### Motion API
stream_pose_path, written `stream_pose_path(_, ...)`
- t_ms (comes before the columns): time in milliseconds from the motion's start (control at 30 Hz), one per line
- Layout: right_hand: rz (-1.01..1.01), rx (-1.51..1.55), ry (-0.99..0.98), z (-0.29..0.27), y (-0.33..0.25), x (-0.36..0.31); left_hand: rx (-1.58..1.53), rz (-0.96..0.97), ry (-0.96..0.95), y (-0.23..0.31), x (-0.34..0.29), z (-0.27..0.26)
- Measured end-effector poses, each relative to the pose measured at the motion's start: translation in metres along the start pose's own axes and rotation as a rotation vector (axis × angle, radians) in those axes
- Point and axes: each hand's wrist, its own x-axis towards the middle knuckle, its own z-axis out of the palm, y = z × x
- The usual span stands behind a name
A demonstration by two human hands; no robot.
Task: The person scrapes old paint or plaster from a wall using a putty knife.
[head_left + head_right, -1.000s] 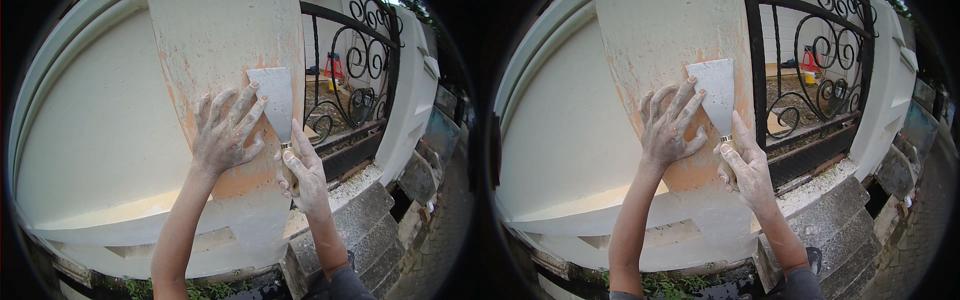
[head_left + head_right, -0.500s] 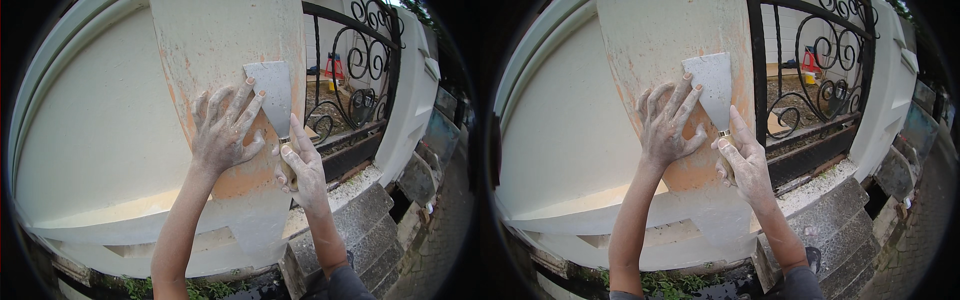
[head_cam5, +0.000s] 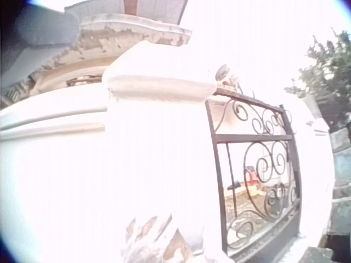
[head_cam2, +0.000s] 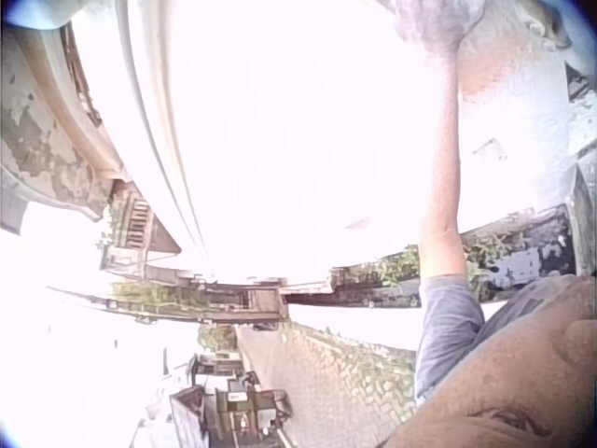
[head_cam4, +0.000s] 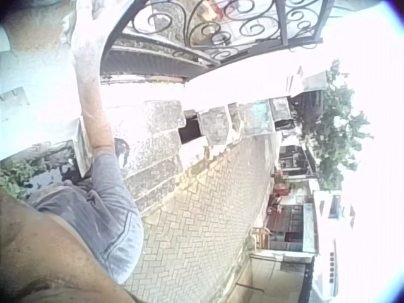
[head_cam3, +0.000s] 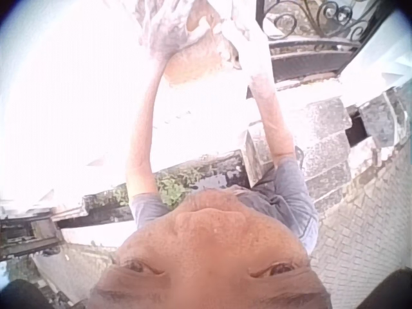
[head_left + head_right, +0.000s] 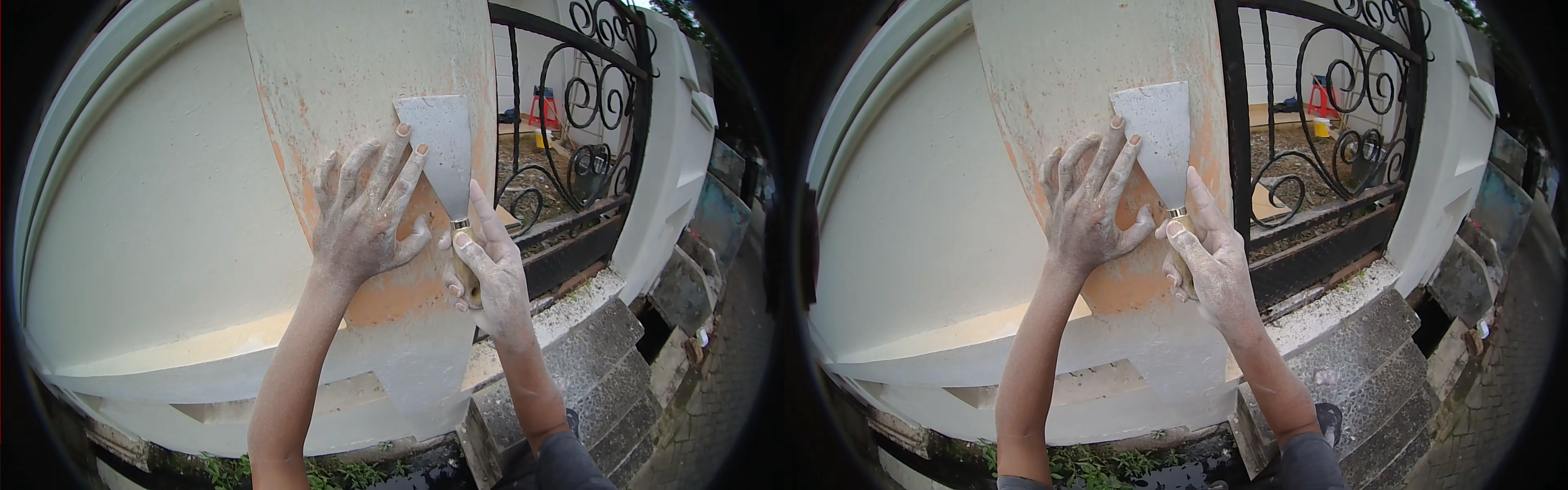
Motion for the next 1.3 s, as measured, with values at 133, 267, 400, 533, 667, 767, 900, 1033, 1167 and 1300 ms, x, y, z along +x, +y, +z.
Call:
stream_pose_path(133,0.023,-0.016,0.018,0.001,-0.003,-0.004,-0.05,-0.003,0.032,-0.001,-0.001,0.001)
stream_pose_path(267,0.057,0.019,0.027,-0.012,0.012,-0.018,-0.089,0.135,0.075,-0.006,-0.008,0.003)
stream_pose_path(400,0.012,0.023,0.02,-0.008,0.0,-0.008,-0.079,0.022,0.002,0.001,0.0,-0.005)
stream_pose_path(533,0.037,0.013,0.028,-0.009,0.008,-0.018,-0.079,0.074,0.032,-0.005,-0.007,0.0)
stream_pose_path(667,0.021,-0.017,0.034,-0.009,0.002,-0.009,-0.076,0.055,0.064,0.0,0.001,-0.005)
stream_pose_path(767,0.005,-0.011,0.019,-0.009,0.003,-0.013,-0.093,0.064,0.073,-0.001,-0.001,-0.004)
stream_pose_path(900,0.041,-0.04,0.044,-0.01,0.009,-0.016,-0.062,0.086,0.025,-0.003,-0.004,-0.001)
stream_pose_path(1033,0.023,-0.024,0.034,-0.009,0.0,-0.012,-0.074,0.032,-0.004,0.001,0.001,-0.006)
stream_pose_path(1167,0.047,-0.029,0.047,-0.009,0.01,-0.019,-0.051,0.094,0.016,-0.005,-0.005,0.0)
stream_pose_path(1300,-0.009,-0.01,0.028,-0.01,0.005,-0.01,-0.05,0.035,-0.026,0.001,0.001,-0.007)
